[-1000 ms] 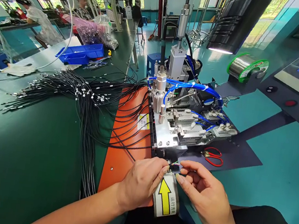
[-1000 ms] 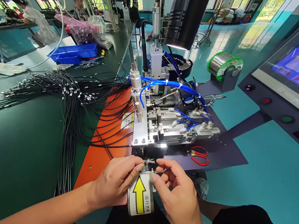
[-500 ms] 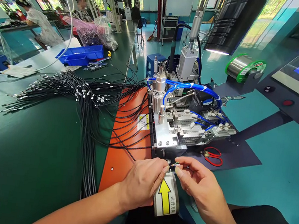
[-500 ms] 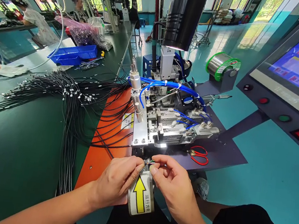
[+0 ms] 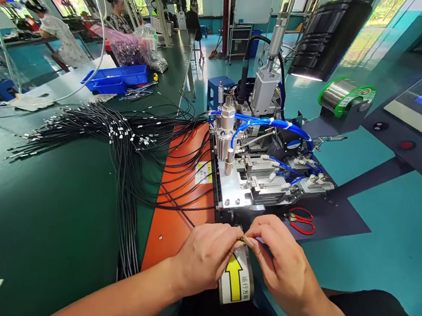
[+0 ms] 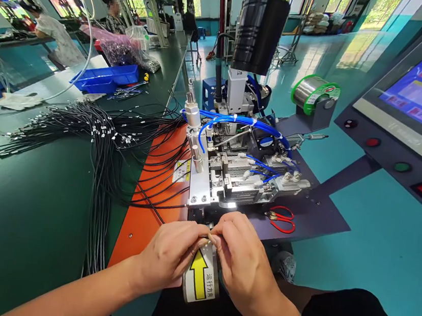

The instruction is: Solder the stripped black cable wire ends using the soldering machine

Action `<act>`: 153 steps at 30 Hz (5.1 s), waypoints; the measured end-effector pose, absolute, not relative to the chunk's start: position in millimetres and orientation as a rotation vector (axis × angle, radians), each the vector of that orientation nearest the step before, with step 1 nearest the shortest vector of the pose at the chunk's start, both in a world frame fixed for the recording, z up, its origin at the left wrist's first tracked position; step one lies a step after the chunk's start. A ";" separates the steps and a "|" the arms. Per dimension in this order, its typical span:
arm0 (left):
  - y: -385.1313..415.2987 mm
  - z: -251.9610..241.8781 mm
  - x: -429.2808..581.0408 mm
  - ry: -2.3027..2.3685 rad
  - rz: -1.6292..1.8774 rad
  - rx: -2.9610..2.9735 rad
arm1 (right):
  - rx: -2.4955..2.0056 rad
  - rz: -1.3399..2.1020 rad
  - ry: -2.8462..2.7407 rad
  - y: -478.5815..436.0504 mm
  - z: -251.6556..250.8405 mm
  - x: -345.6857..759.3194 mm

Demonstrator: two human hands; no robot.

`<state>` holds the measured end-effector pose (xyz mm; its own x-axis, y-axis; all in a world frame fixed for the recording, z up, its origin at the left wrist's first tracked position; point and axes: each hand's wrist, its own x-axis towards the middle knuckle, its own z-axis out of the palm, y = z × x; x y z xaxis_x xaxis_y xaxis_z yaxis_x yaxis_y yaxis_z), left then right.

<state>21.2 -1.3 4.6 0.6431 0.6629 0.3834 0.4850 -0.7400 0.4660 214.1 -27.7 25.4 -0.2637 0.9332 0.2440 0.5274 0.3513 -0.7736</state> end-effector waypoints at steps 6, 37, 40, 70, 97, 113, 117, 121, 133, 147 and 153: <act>-1.5 3.9 18.6 0.936 0.764 2.533 | -1.295 0.518 -2.062 -29.0 16.4 216.9; 3.2 4.4 17.5 0.738 0.862 2.559 | -1.333 1.422 -1.505 -17.1 26.2 240.9; 3.1 3.5 19.0 0.736 0.923 2.509 | -1.387 1.501 -1.165 -28.3 15.5 241.5; 1.4 2.1 16.5 0.770 0.876 2.416 | -1.236 1.474 -1.229 -28.6 -5.3 220.6; 1.4 3.8 19.8 0.787 0.919 2.590 | -1.317 1.469 -1.319 -33.6 15.2 225.0; 1.3 1.8 18.6 0.939 0.793 2.490 | -1.455 0.766 -1.707 -37.3 21.9 216.2; 1.6 1.9 18.3 0.947 0.758 2.505 | -1.360 0.586 -1.802 -41.0 14.3 209.8; 1.9 2.2 19.2 0.965 0.767 2.513 | -1.448 0.852 -1.682 -38.0 17.7 214.5; 2.2 3.6 20.5 0.963 0.768 2.557 | -1.451 1.404 -1.411 -28.0 23.2 228.9; 1.5 7.1 20.8 0.984 0.715 2.545 | -1.479 1.346 -1.403 -24.4 15.9 222.6; 0.0 27.8 8.7 1.003 0.518 2.411 | -1.442 1.399 -1.336 -22.9 7.0 220.3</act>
<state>8.7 0.0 27.8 0.6608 0.7335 0.1589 0.5541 -0.6196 0.5560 220.3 -22.9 7.0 -0.1222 0.9640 -0.2362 0.1913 -0.2106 -0.9587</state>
